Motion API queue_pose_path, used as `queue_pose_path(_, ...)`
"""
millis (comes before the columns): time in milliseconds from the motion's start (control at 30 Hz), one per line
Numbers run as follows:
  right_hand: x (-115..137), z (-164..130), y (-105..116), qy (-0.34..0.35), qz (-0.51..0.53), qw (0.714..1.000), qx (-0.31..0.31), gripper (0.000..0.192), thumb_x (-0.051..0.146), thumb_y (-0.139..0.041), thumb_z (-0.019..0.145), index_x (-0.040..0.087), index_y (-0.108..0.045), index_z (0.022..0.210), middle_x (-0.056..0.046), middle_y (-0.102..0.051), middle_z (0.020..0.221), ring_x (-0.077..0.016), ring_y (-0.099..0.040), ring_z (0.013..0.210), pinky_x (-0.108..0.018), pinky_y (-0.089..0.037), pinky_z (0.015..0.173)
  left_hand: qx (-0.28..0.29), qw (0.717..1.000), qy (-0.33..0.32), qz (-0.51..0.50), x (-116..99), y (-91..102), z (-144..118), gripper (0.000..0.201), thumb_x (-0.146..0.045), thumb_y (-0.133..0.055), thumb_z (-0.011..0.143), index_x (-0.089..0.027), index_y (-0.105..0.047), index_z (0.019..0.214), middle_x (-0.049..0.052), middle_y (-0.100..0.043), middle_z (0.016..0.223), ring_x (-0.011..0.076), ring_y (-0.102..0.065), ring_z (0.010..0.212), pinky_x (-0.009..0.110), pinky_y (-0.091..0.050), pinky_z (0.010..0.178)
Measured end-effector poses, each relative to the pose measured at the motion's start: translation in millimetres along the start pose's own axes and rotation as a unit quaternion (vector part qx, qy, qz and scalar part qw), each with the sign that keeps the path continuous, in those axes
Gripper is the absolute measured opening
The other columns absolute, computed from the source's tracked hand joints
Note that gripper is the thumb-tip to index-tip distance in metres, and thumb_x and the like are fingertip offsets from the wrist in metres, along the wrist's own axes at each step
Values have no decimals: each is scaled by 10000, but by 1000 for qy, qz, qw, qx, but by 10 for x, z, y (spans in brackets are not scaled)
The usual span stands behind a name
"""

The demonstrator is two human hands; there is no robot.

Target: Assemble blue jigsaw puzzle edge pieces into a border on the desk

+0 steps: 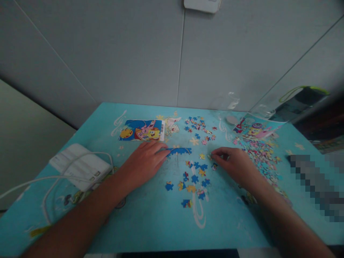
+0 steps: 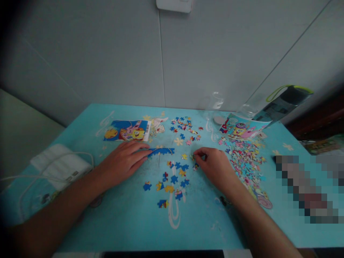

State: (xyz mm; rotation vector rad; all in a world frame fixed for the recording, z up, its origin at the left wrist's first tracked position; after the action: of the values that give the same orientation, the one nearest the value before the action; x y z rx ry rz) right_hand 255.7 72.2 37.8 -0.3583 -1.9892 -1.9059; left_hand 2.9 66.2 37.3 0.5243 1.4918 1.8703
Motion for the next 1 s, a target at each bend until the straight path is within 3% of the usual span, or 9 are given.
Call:
queue_pose_path(367, -188, 27, 161, -14, -15, 1000, -10, 196, 303, -593, 860, 237, -759, 940, -15, -733, 807, -177, -651, 687, -289, -451, 643, -1, 1000, 0, 3, 14, -17, -14, 297, -222, -515, 976, -199, -637, 1245, 97, -618, 1211, 268, -549, 1138, 479, -461, 978)
queue_pose_path(767, -137, -28, -75, 14, 37, 993, 115, 186, 354, -615, 858, 237, -758, 884, -20, -734, 779, -180, -657, 679, -289, -467, 642, 2, 1000, -2, 7, 20, -44, -25, 293, -222, -492, 986, -202, -636, 1239, 95, -617, 1207, 266, -549, 1115, 479, -476, 951)
queue_pose_path(1000, -117, -31, -105, 23, 53, 991, 122, 153, 352, -652, 833, 248, -761, 859, -17, -736, 766, -193, -672, 690, -295, -483, 636, 17, 1000, 3, 2, 12, -47, -27, 308, -210, -484, 988, -203, -613, 1267, 96, -613, 1219, 257, -550, 1117, 480, -475, 964)
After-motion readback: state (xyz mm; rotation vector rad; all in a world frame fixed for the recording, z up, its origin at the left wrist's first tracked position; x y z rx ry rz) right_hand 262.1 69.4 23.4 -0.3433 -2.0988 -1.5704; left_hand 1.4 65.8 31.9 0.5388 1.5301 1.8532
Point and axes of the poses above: each hand's wrist, its own z-axis towards the middle knuckle, its own y-axis out of the back of the hand, x = y × z, the point moved 9 cm from there along z, towards the middle knuckle
